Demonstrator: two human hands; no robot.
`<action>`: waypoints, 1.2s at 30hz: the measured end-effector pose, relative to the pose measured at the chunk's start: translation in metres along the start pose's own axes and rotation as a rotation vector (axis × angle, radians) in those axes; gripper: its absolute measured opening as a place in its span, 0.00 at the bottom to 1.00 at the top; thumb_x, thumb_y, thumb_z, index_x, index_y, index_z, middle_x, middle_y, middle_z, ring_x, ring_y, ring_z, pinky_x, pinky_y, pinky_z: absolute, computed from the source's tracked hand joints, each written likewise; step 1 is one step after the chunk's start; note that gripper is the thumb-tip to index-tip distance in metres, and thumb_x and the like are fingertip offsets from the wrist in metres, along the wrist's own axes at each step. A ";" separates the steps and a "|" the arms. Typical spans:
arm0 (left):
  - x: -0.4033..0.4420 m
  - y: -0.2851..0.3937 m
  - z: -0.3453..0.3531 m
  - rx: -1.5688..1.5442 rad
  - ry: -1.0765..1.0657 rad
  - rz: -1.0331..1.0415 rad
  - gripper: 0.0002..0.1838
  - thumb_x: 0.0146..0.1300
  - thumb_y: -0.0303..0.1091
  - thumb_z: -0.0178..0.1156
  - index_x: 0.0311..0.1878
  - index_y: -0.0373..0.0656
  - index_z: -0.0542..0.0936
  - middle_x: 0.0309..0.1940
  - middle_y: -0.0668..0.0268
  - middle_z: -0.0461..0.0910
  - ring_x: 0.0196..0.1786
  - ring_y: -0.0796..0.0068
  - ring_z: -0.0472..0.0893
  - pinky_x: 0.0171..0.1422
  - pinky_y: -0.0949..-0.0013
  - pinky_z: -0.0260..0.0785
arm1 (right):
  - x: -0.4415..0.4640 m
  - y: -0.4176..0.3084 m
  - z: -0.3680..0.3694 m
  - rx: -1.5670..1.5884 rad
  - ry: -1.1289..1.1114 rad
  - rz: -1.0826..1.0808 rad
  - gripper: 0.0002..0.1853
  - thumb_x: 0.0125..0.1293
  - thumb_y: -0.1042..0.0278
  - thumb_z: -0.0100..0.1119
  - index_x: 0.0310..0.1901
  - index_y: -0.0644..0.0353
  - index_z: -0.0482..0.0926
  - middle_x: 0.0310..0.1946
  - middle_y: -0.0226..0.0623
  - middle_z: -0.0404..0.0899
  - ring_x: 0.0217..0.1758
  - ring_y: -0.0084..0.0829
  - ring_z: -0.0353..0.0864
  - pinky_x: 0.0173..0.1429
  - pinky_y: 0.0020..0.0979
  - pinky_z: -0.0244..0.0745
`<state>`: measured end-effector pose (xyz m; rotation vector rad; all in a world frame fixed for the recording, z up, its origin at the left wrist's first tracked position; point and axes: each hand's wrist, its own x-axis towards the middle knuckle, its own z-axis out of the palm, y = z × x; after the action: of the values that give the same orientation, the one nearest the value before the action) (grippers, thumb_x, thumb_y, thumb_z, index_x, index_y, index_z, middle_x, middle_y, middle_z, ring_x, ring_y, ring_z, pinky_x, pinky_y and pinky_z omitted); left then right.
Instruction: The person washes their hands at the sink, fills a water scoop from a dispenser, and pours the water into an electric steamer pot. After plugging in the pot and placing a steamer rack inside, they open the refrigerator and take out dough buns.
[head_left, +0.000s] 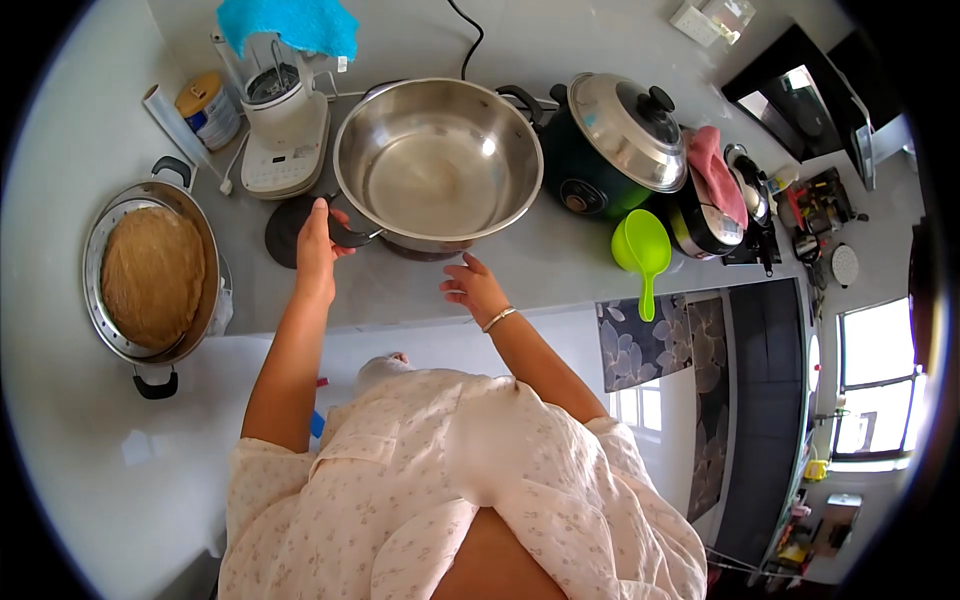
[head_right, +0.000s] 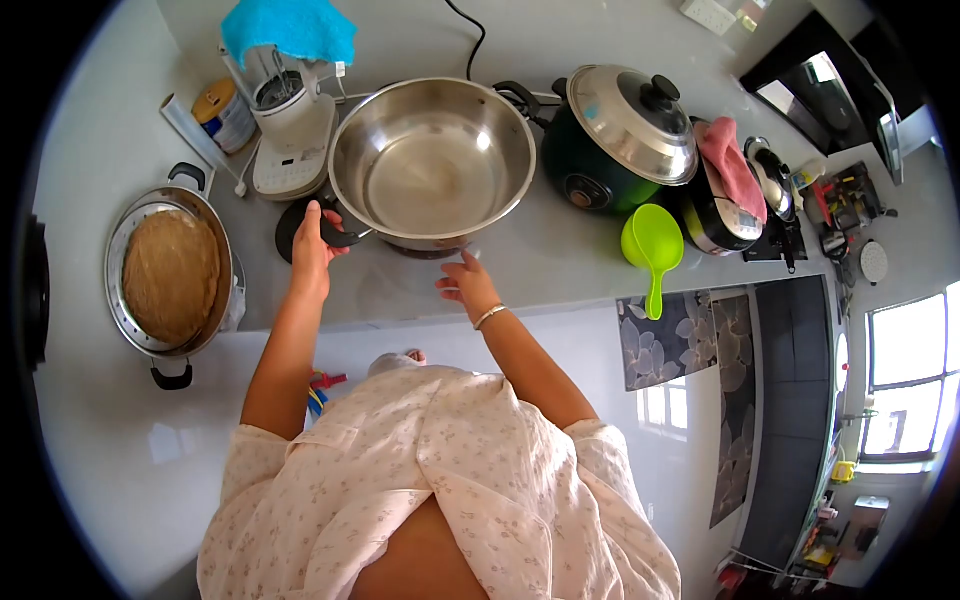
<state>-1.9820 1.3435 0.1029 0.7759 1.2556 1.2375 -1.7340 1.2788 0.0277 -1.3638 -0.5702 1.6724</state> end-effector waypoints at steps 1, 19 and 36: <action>-0.001 0.000 0.000 0.000 -0.003 -0.001 0.24 0.71 0.56 0.47 0.36 0.44 0.77 0.30 0.69 0.74 0.30 0.78 0.76 0.33 0.73 0.69 | 0.002 0.000 0.004 0.001 0.003 -0.001 0.41 0.65 0.69 0.56 0.73 0.68 0.44 0.51 0.42 0.73 0.42 0.34 0.80 0.43 0.31 0.76; 0.005 -0.003 -0.002 -0.122 -0.104 0.000 0.20 0.72 0.54 0.48 0.36 0.45 0.73 0.28 0.68 0.71 0.33 0.76 0.73 0.34 0.68 0.67 | 0.005 0.009 0.037 0.006 0.134 -0.171 0.28 0.62 0.72 0.54 0.65 0.61 0.62 0.41 0.34 0.79 0.29 0.24 0.77 0.32 0.25 0.72; 0.000 0.004 0.002 -0.047 -0.030 -0.006 0.22 0.71 0.55 0.47 0.36 0.44 0.74 0.29 0.68 0.72 0.32 0.74 0.75 0.34 0.69 0.67 | 0.022 0.013 0.011 -0.196 0.157 -0.237 0.41 0.60 0.75 0.52 0.74 0.58 0.45 0.30 0.35 0.83 0.20 0.23 0.75 0.23 0.25 0.70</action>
<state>-1.9813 1.3443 0.1072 0.7535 1.1994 1.2419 -1.7495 1.2925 0.0089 -1.4883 -0.7877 1.3341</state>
